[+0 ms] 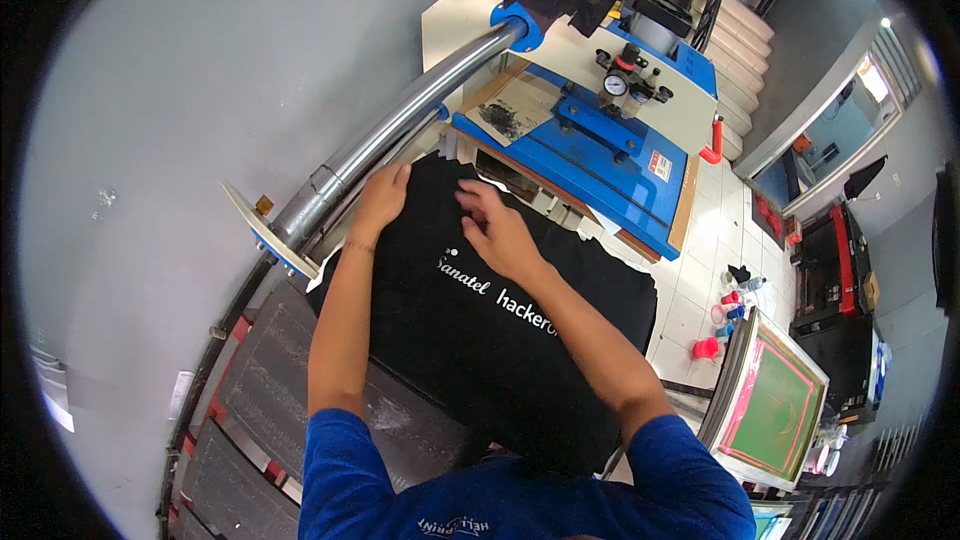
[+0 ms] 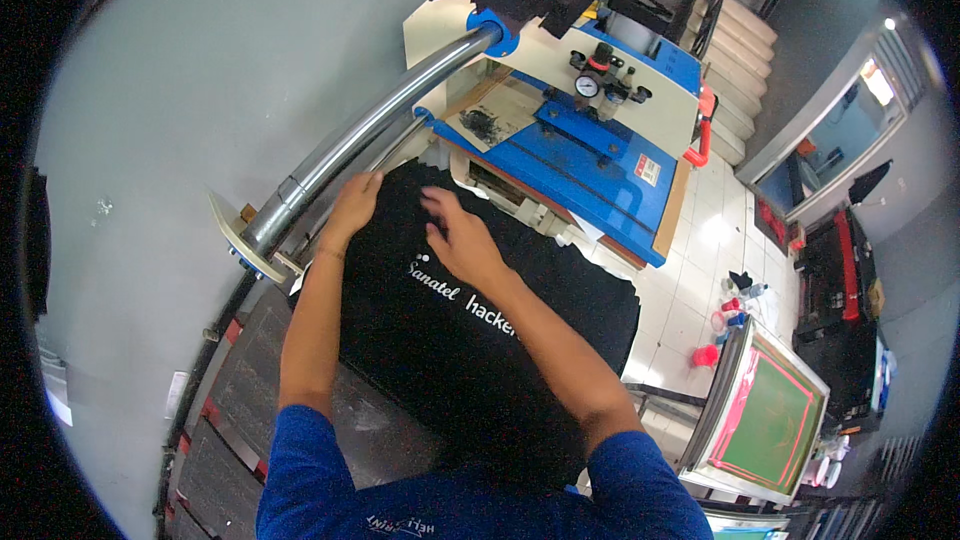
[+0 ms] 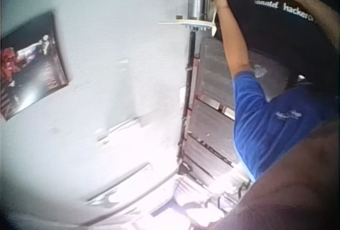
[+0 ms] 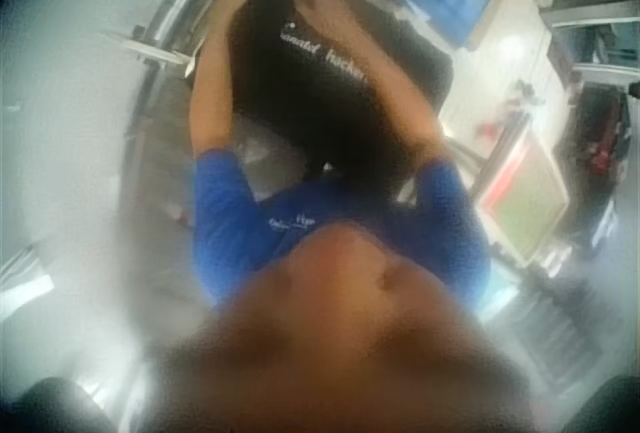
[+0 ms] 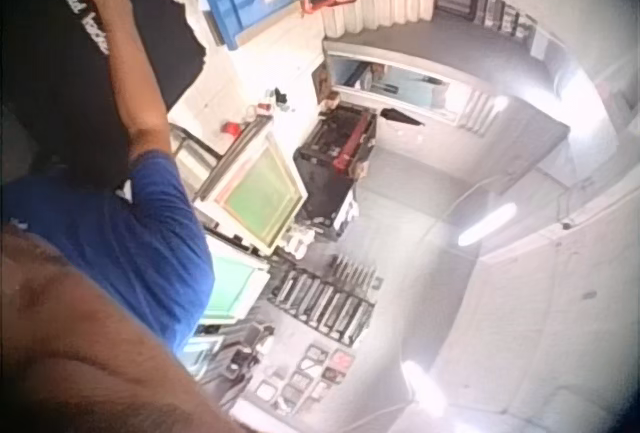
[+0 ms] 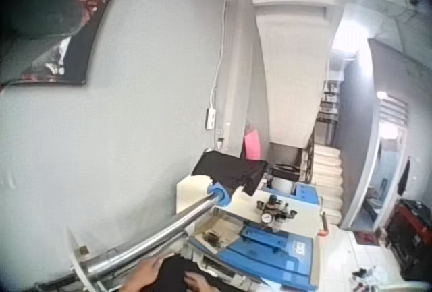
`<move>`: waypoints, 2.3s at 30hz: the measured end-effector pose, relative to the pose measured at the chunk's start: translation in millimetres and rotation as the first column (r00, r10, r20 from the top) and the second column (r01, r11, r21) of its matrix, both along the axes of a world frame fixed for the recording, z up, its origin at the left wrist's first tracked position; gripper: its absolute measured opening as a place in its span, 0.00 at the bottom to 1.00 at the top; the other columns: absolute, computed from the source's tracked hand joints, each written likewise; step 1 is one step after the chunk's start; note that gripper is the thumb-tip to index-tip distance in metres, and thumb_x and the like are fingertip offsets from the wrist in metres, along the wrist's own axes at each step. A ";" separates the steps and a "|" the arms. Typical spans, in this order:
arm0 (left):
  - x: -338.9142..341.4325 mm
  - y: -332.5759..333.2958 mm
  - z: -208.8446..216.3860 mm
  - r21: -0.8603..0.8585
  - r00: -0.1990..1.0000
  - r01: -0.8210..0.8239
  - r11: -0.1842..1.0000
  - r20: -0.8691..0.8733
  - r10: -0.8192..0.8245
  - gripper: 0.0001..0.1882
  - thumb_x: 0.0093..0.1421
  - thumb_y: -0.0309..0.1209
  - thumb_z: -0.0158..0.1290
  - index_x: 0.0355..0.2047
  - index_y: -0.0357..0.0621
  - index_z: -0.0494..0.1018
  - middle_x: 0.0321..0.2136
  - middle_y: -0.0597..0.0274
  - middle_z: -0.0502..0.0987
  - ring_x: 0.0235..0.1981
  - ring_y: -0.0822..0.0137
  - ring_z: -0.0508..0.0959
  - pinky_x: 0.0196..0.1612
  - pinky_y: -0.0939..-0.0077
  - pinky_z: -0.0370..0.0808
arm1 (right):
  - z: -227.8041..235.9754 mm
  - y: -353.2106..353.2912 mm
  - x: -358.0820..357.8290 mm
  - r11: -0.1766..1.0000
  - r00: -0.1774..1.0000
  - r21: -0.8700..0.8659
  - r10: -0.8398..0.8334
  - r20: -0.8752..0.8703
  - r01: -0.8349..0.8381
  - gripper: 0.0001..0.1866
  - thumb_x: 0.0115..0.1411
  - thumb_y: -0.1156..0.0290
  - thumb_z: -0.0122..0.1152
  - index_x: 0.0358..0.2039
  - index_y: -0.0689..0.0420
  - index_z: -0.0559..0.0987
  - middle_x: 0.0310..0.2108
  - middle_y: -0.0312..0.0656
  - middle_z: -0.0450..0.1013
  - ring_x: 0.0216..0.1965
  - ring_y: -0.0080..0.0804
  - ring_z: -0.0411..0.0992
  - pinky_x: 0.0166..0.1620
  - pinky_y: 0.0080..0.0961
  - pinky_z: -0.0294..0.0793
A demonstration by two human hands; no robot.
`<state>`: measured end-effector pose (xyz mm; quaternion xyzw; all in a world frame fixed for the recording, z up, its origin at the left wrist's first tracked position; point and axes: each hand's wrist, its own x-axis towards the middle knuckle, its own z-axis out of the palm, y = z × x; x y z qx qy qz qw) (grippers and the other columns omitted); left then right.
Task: The person uses a heat gun to apply heat to a black t-shirt laid on a drying rack, then folds the shirt and places it on a stack. The person repeats this process for several shirts, moving them from the drying rack to a heat press machine.
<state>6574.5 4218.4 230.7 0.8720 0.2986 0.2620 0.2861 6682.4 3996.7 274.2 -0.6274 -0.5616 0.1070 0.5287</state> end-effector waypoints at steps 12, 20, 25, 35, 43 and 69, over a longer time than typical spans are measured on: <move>-74.9 -141.7 11.6 0.410 0.894 0.448 0.795 -0.216 -0.392 0.22 0.61 0.39 0.51 0.54 0.45 0.68 0.57 0.49 0.66 0.59 0.46 0.64 0.59 0.47 0.61 | -60.5 -196.7 -41.5 0.854 0.833 -0.303 -0.233 0.502 0.422 0.26 0.57 0.62 0.62 0.55 0.56 0.70 0.59 0.51 0.64 0.63 0.51 0.59 0.64 0.47 0.56; -6.0 -98.2 -28.8 0.525 0.970 0.082 0.847 -0.238 0.054 0.28 0.65 0.46 0.44 0.58 0.42 0.63 0.60 0.43 0.62 0.61 0.40 0.60 0.60 0.41 0.58 | -80.5 -328.0 30.6 0.372 0.479 -0.317 -0.780 0.403 0.873 0.34 0.66 0.50 0.47 0.57 0.69 0.65 0.58 0.63 0.63 0.59 0.59 0.62 0.60 0.49 0.61; -79.9 -276.1 -14.9 0.322 0.813 0.568 0.758 -0.361 -0.456 0.31 0.65 0.48 0.45 0.62 0.44 0.61 0.64 0.43 0.55 0.67 0.40 0.51 0.66 0.44 0.46 | -63.1 -337.6 -178.5 0.661 0.805 -0.483 -0.345 0.483 0.574 0.34 0.60 0.51 0.56 0.63 0.56 0.64 0.65 0.60 0.52 0.67 0.58 0.48 0.66 0.52 0.47; -161.9 -136.1 -42.1 0.500 0.870 -0.108 0.859 -0.371 0.325 0.31 0.68 0.50 0.36 0.61 0.39 0.62 0.60 0.39 0.63 0.63 0.43 0.60 0.63 0.54 0.57 | -149.7 -462.6 -211.6 0.566 0.669 -0.604 -0.740 -0.072 0.561 0.35 0.65 0.53 0.51 0.65 0.60 0.57 0.64 0.65 0.52 0.65 0.58 0.54 0.65 0.45 0.54; -155.1 -171.1 -59.6 0.635 0.566 -0.372 0.677 -0.422 0.708 0.35 0.68 0.56 0.33 0.62 0.40 0.59 0.62 0.41 0.60 0.62 0.38 0.60 0.60 0.42 0.59 | -171.5 -528.0 -173.3 0.507 0.628 -0.698 -0.771 -0.106 0.505 0.35 0.62 0.48 0.53 0.60 0.65 0.65 0.60 0.59 0.62 0.60 0.53 0.62 0.61 0.38 0.62; 68.0 -359.0 -65.0 0.429 0.720 -0.303 0.851 -0.482 0.499 0.36 0.69 0.51 0.33 0.63 0.28 0.53 0.65 0.38 0.54 0.67 0.43 0.53 0.65 0.48 0.52 | -131.2 -597.5 101.6 0.767 0.652 -0.567 -0.599 -0.464 0.301 0.30 0.61 0.51 0.57 0.54 0.62 0.71 0.48 0.56 0.73 0.51 0.47 0.73 0.53 0.34 0.70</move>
